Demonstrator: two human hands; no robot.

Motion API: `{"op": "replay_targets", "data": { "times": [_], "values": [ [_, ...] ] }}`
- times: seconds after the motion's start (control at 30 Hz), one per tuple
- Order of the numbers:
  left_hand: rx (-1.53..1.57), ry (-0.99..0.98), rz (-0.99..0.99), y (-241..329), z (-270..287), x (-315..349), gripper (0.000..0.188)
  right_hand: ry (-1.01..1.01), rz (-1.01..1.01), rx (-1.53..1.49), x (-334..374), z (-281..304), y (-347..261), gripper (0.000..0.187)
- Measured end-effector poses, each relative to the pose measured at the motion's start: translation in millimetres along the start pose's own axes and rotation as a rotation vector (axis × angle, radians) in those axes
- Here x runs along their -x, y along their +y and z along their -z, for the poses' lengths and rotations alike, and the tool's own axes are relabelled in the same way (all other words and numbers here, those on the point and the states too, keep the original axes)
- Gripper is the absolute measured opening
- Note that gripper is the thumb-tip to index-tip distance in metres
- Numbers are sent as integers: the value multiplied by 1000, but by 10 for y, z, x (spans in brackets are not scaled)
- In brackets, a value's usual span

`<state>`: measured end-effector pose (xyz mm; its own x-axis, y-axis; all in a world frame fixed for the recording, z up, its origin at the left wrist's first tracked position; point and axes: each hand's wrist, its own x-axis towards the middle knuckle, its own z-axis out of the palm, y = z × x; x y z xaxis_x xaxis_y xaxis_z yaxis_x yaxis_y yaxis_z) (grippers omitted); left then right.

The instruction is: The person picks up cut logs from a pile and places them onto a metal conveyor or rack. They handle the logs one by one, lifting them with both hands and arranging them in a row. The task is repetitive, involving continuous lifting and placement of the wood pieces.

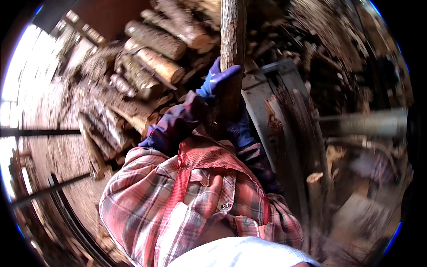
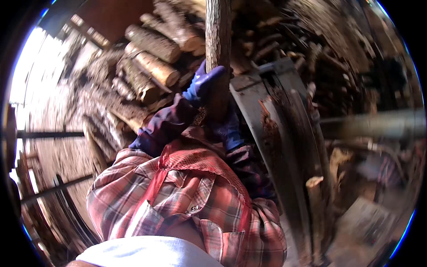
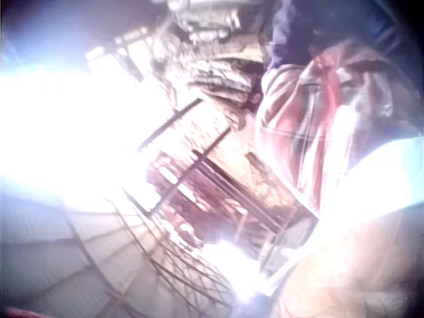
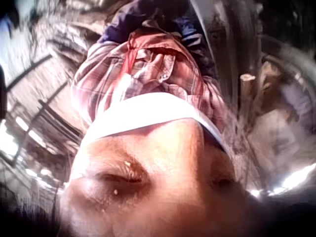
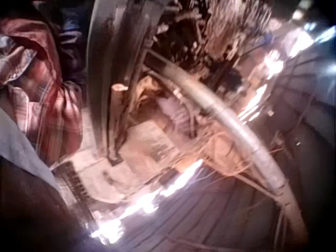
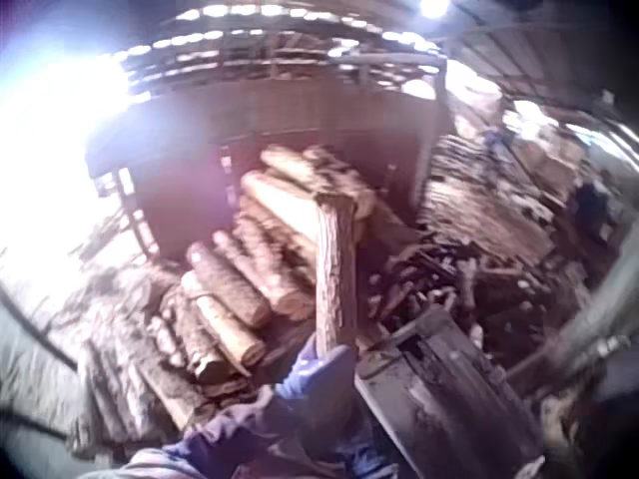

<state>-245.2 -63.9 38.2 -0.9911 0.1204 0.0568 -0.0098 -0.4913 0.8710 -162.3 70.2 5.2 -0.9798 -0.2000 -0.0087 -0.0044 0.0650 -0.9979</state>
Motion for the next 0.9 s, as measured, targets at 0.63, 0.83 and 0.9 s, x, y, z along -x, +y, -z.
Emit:
{"op": "replay_targets", "data": {
  "times": [0.63,0.83,0.9],
  "values": [
    [-604,-1439,-858,-353,-3178,-237,56,1052,494,-3,1921,1555,-894,72],
    [-1260,-1721,-988,-1929,-3319,192,78,1292,-2,-183,2336,1058,-117,65],
    [-1306,-1612,-1038,-2071,-3266,311,70,1261,149,639,2318,1169,45,62]
  ]
}}
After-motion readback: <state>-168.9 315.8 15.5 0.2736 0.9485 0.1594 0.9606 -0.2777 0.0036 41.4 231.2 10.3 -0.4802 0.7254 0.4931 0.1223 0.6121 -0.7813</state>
